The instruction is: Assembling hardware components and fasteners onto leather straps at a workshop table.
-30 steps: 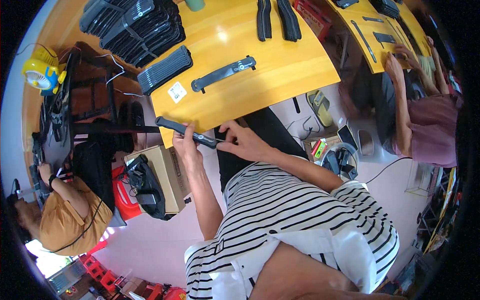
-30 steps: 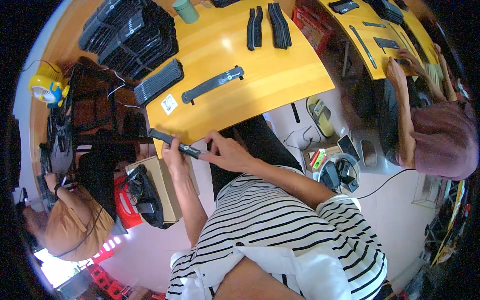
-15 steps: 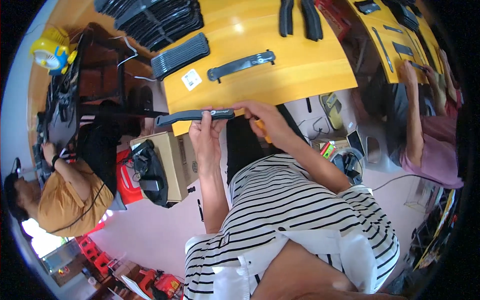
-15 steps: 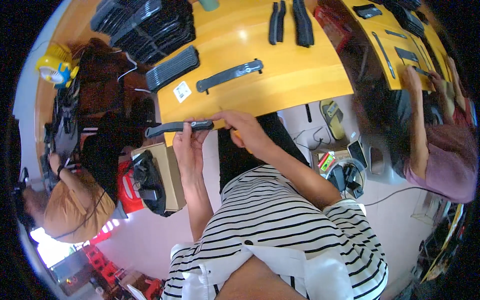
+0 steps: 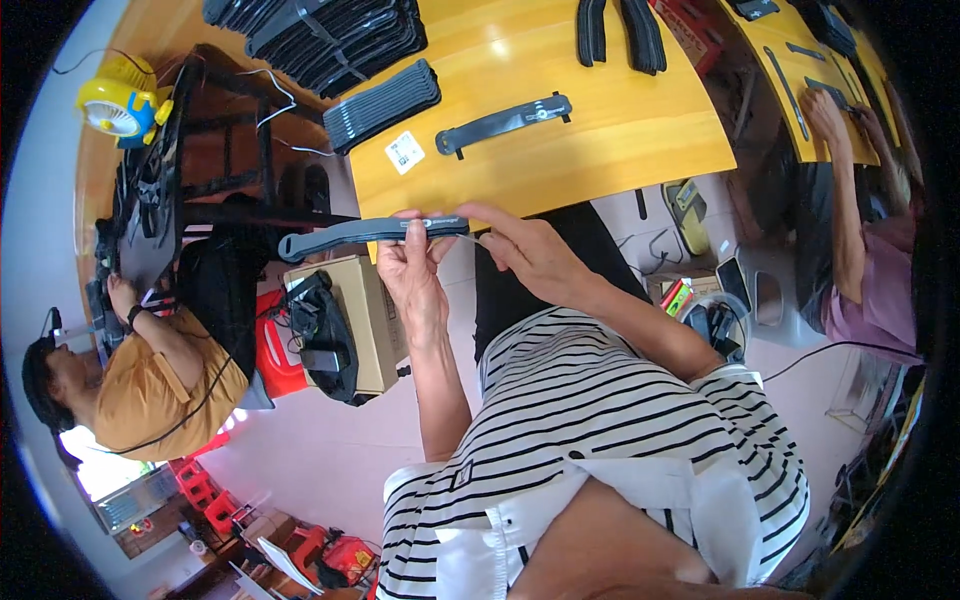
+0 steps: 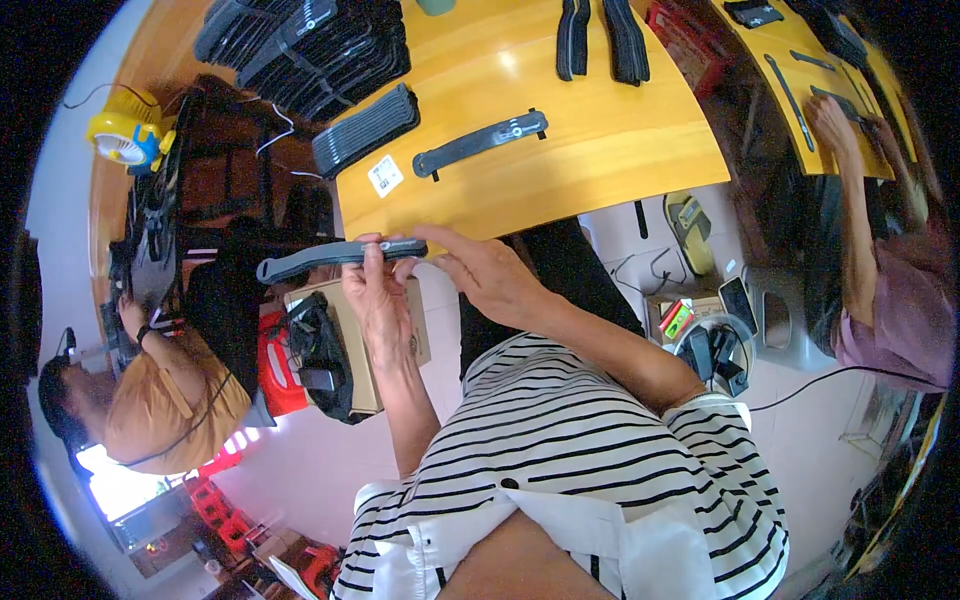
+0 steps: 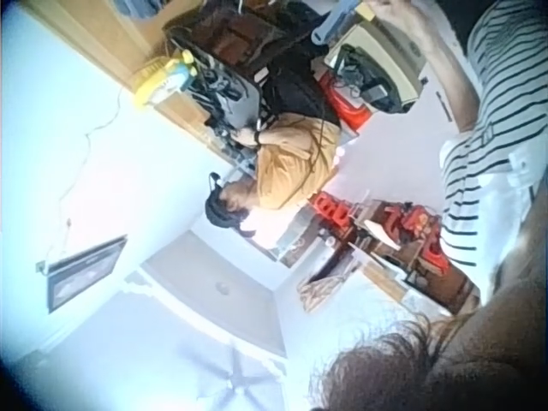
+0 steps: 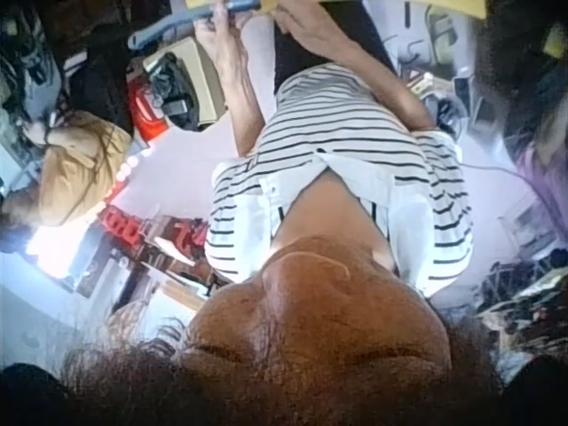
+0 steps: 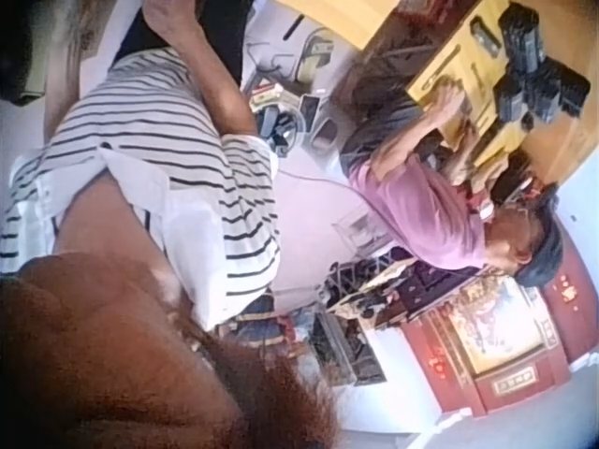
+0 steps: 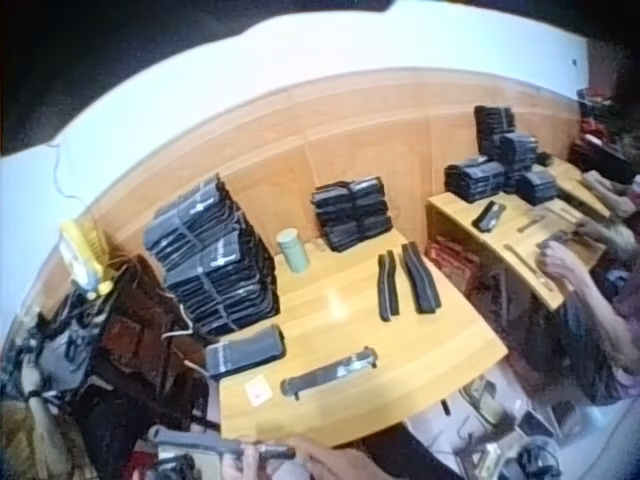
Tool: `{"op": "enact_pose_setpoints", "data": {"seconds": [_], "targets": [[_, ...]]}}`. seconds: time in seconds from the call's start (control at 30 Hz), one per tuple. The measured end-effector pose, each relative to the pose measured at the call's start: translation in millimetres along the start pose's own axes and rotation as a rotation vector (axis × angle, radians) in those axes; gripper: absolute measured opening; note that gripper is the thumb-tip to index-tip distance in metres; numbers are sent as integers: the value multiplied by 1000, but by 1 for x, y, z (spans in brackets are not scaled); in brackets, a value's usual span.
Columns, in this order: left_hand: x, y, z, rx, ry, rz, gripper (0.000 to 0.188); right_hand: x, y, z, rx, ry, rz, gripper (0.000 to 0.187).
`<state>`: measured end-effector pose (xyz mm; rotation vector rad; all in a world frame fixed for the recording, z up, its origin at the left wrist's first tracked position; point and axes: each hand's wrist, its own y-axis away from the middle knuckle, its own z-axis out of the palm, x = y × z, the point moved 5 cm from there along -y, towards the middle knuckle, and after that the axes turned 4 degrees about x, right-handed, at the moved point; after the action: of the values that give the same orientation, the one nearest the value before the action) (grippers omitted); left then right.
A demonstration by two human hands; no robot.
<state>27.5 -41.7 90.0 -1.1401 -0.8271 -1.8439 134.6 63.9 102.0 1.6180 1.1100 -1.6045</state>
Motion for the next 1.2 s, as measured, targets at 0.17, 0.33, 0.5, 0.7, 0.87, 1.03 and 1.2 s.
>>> {"op": "enact_pose_setpoints", "data": {"seconds": [0.17, 0.33, 0.5, 0.7, 0.87, 1.03, 1.2], "targets": [[2, -1, 3, 46, -99, 21, 16, -3, 2, -7, 9, 31, -18, 38], [1, -2, 3, 64, -165, -7, 14, -6, 3, -5, 4, 86, -25, 40], [3, 0, 4, 66, -200, 29, 12, -3, 3, 0, 26, 81, -10, 40], [3, 4, 10, 4, -210, 96, 18, 5, 3, 2, 64, 143, -57, 41], [-1, 4, 11, 9, -179, 117, 22, 7, 3, 1, 44, 31, 30, 42], [-5, 5, 14, 35, -186, 94, 22, 13, 2, -1, 23, -151, 176, 39], [-6, 7, 18, 22, -371, 255, 22, 17, 2, -3, 111, 53, 92, 37]]}}
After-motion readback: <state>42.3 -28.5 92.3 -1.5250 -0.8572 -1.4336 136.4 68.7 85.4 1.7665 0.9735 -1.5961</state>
